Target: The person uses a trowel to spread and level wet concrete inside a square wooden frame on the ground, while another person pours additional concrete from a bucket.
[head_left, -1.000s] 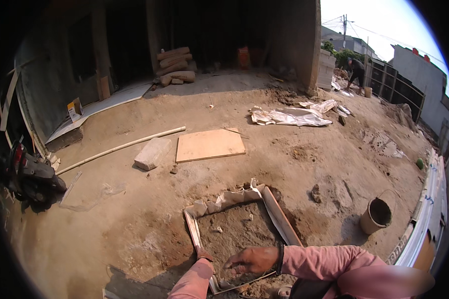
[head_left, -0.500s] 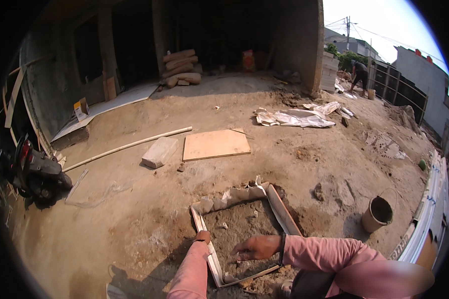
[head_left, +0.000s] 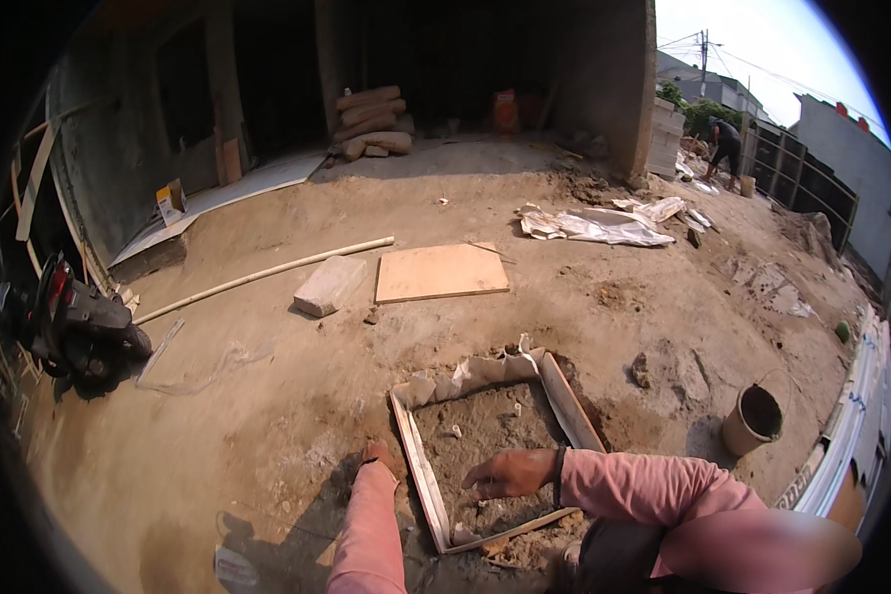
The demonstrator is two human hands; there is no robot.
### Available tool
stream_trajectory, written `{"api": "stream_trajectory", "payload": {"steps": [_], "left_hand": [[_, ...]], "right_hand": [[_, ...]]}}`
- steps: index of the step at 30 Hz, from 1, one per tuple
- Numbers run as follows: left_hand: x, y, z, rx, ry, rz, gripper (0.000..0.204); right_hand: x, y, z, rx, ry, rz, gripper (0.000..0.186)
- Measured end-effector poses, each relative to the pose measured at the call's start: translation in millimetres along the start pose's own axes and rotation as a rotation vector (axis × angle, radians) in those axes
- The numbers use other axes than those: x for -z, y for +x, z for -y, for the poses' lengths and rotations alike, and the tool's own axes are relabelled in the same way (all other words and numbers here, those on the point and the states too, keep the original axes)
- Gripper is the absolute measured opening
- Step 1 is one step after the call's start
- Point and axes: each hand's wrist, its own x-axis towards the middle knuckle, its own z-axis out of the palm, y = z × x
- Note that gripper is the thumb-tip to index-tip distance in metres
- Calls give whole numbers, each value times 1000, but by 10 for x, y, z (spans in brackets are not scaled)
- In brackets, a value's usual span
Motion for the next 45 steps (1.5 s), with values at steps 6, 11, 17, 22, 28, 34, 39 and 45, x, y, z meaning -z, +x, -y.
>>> {"api": "stream_trajectory", "payload": {"steps": [6,11,17,22,28,34,39,45], "left_hand": [[-12,54,100,97,-101,170,47],[-33,55,51,94,-199,188,46],[-91,120,48,105,-181,222,43],[-38,83,-119,105,-187,231,42],[-232,258,157,73,-54,232,42],[-314,236,169,92,-122,145,42],[-94,128,56,61,-96,213,43],[-40,16,33,131,-104,231,45]], "right_hand": [[-46,71,-53,27,-9,-1,40],[-66,90,-43,22,-14,12,38],[-80,108,-61,4,14,15,36],[-39,65,-62,-13,20,10,34],[-42,71,57,-33,28,45,34],[-77,57,8,24,54,49,33],[-44,17,-3,38,55,55,34],[-64,23,1,39,28,74,36]]}}
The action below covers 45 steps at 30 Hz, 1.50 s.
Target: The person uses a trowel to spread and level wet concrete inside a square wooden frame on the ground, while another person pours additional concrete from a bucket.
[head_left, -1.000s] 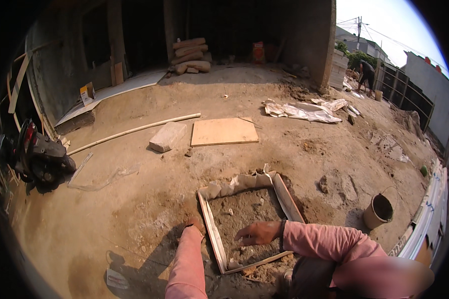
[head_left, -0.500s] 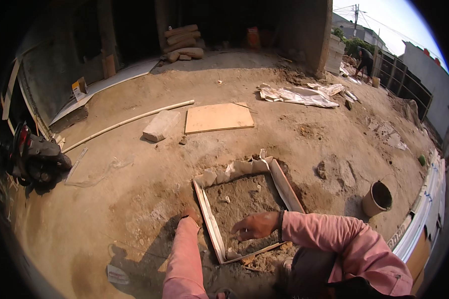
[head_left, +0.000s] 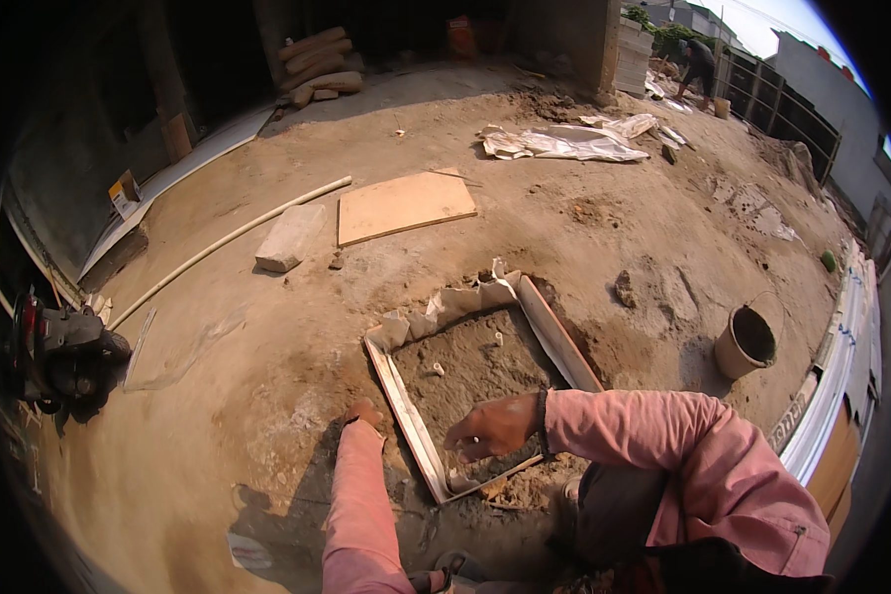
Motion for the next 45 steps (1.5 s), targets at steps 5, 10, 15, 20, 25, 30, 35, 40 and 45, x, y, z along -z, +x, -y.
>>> {"api": "stream_trajectory", "payload": {"steps": [5,10,15,20,25,30,35,40,45], "left_hand": [[-56,93,35,5,49,-14,45],[-30,223,247,-66,70,-87,46],[-21,206,92,-32,90,12,42],[-131,251,-7,-63,166,15,37],[-69,474,348,-4,416,8,28],[-153,439,24,-47,90,41,22],[-26,362,122,-59,220,-117,28],[-16,231,114,-74,266,-92,36],[-178,332,85,-64,285,-129,34]], "right_hand": [[20,-46,0,2,-5,-8,37],[17,33,51,-27,-50,8,40],[-9,-20,-26,-33,-34,-50,41],[4,-111,-6,-31,-65,-9,39],[35,-32,172,13,-90,-25,39],[14,-117,-110,23,-99,-84,32],[7,-163,-100,46,-92,13,25],[-41,-167,77,35,-107,201,33],[-90,-205,55,224,-92,203,30]]}}
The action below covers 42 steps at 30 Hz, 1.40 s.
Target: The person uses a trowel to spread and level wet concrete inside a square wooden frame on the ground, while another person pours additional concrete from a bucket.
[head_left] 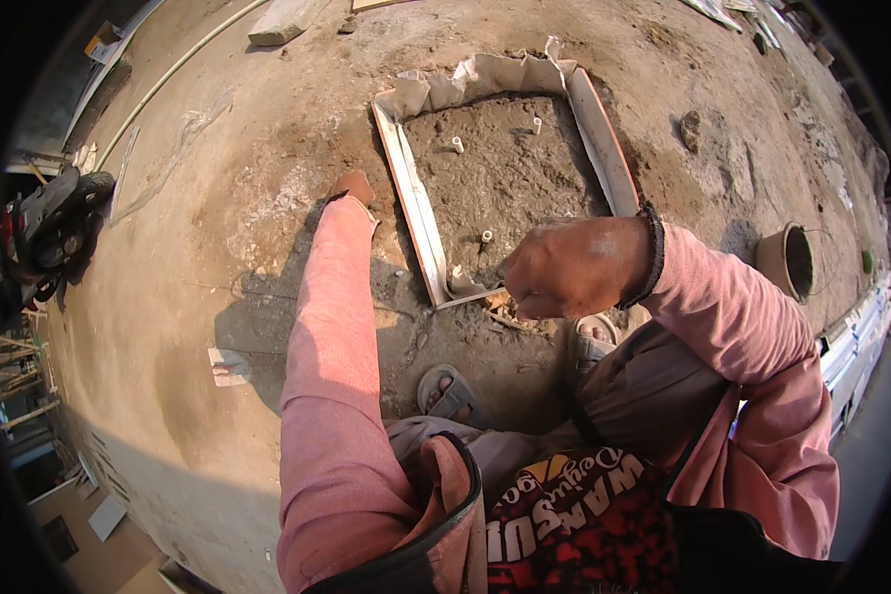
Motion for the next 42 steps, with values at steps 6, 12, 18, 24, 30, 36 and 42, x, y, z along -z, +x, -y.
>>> {"api": "stream_trajectory", "payload": {"steps": [6,12,18,24,30,36,42], "left_hand": [[-481,573,372,-189,187,-20,24],[-571,858,719,-326,283,-22,28],[-444,488,332,-250,66,10,28],[-286,324,310,-217,-21,18,29],[-470,411,279,-262,-59,-55,31],[-423,259,-129,-204,-136,26,34],[-5,68,291,-177,-67,-14,34]], "right_hand": [[-1,48,142,-27,2,17,26],[-17,27,64,45,-7,3,26],[-34,5,45,-75,6,32,27],[22,22,113,-100,-27,54,28],[-22,21,31,-46,-22,61,28],[-96,-67,-86,-136,16,81,28],[1,71,114,-102,-46,24,27]]}}
